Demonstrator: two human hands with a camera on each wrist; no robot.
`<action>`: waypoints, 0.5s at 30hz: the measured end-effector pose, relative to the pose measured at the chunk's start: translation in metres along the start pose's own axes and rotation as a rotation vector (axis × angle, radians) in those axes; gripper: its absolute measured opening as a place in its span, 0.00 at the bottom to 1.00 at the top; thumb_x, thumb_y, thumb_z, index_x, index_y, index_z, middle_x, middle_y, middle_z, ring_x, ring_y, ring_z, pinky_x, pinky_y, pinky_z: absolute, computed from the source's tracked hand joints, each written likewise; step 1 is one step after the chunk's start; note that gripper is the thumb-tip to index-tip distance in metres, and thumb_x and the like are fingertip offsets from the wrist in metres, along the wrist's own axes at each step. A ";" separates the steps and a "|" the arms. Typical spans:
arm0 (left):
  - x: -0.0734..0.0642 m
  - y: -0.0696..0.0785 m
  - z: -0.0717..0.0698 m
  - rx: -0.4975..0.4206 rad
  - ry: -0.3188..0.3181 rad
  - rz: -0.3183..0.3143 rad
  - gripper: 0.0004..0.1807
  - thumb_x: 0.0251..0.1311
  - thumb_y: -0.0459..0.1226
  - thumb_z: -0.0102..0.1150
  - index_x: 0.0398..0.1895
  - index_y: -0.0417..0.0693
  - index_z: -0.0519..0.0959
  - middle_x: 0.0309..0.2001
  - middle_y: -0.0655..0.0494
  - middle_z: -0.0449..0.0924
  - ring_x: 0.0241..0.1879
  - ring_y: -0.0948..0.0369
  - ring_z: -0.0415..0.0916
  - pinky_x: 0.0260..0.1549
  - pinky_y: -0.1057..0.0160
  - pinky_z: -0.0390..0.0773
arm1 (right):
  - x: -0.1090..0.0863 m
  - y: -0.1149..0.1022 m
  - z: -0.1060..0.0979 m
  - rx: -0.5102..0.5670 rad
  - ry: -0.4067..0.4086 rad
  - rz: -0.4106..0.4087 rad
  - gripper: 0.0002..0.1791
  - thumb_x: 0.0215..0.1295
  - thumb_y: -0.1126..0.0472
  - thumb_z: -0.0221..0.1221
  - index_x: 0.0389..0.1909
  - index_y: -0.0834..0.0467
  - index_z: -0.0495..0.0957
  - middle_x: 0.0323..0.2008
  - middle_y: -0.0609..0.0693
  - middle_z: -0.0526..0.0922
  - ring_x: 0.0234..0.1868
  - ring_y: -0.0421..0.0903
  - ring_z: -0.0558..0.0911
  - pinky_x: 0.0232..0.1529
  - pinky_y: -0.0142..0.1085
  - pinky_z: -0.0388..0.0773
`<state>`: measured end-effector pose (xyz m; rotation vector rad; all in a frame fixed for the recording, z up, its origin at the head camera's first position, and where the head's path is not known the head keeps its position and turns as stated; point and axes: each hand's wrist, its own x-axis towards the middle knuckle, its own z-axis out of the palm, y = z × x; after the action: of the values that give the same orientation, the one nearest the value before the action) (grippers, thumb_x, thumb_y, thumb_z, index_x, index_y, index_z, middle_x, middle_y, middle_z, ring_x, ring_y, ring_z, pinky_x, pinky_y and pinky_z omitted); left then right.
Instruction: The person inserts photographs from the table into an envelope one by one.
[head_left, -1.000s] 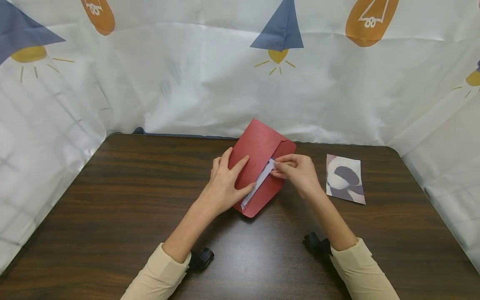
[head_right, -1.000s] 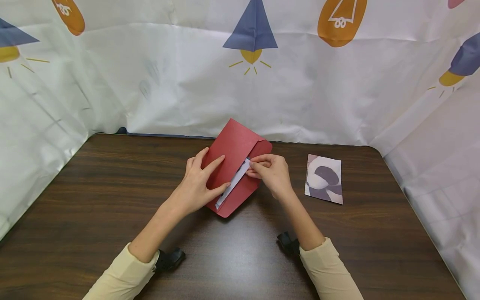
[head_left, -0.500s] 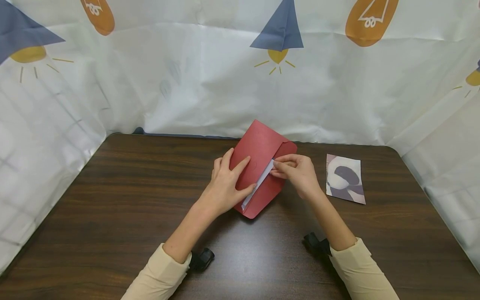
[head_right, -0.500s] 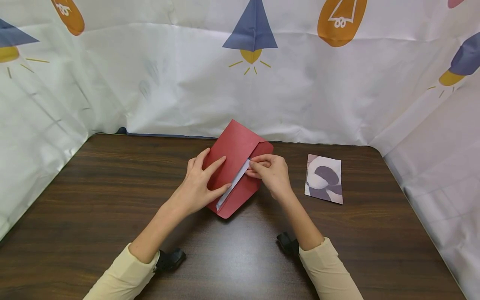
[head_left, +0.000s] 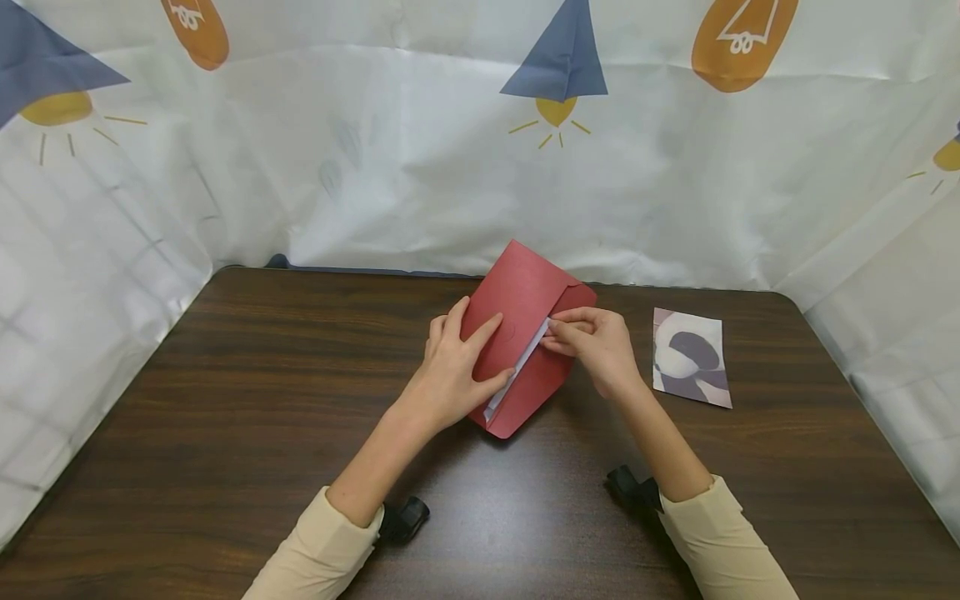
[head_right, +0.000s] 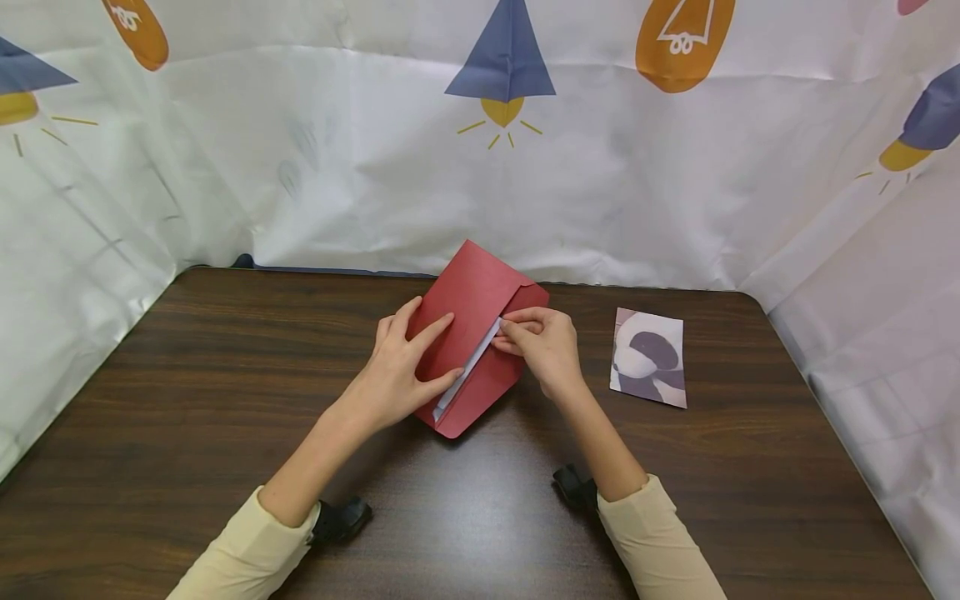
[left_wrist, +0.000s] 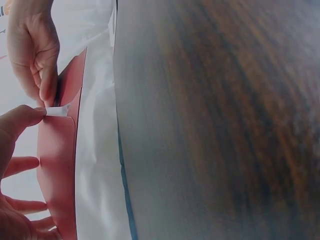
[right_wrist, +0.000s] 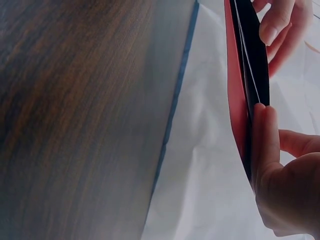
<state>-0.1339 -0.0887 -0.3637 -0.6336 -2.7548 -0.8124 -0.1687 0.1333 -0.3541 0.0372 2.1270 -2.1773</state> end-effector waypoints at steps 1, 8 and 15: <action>0.000 0.000 0.000 -0.002 0.001 0.001 0.38 0.63 0.45 0.74 0.75 0.45 0.74 0.78 0.30 0.55 0.70 0.34 0.58 0.62 0.37 0.75 | 0.000 0.000 0.000 0.000 0.001 0.000 0.15 0.74 0.73 0.60 0.53 0.83 0.75 0.32 0.51 0.87 0.29 0.37 0.89 0.41 0.32 0.87; 0.000 0.001 0.000 -0.002 -0.006 -0.002 0.37 0.63 0.45 0.74 0.74 0.45 0.74 0.78 0.30 0.55 0.70 0.34 0.58 0.61 0.38 0.76 | 0.000 0.000 0.000 0.003 0.000 -0.001 0.15 0.74 0.73 0.59 0.53 0.83 0.75 0.32 0.51 0.87 0.29 0.37 0.89 0.41 0.32 0.87; 0.000 -0.001 0.000 -0.001 -0.022 -0.012 0.37 0.64 0.45 0.73 0.75 0.45 0.74 0.79 0.31 0.54 0.71 0.34 0.58 0.61 0.38 0.76 | -0.001 -0.001 0.000 -0.005 -0.001 0.005 0.16 0.74 0.73 0.59 0.54 0.83 0.75 0.32 0.52 0.87 0.30 0.37 0.89 0.42 0.33 0.87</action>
<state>-0.1346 -0.0889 -0.3642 -0.6307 -2.7809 -0.8142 -0.1681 0.1332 -0.3534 0.0408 2.1297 -2.1683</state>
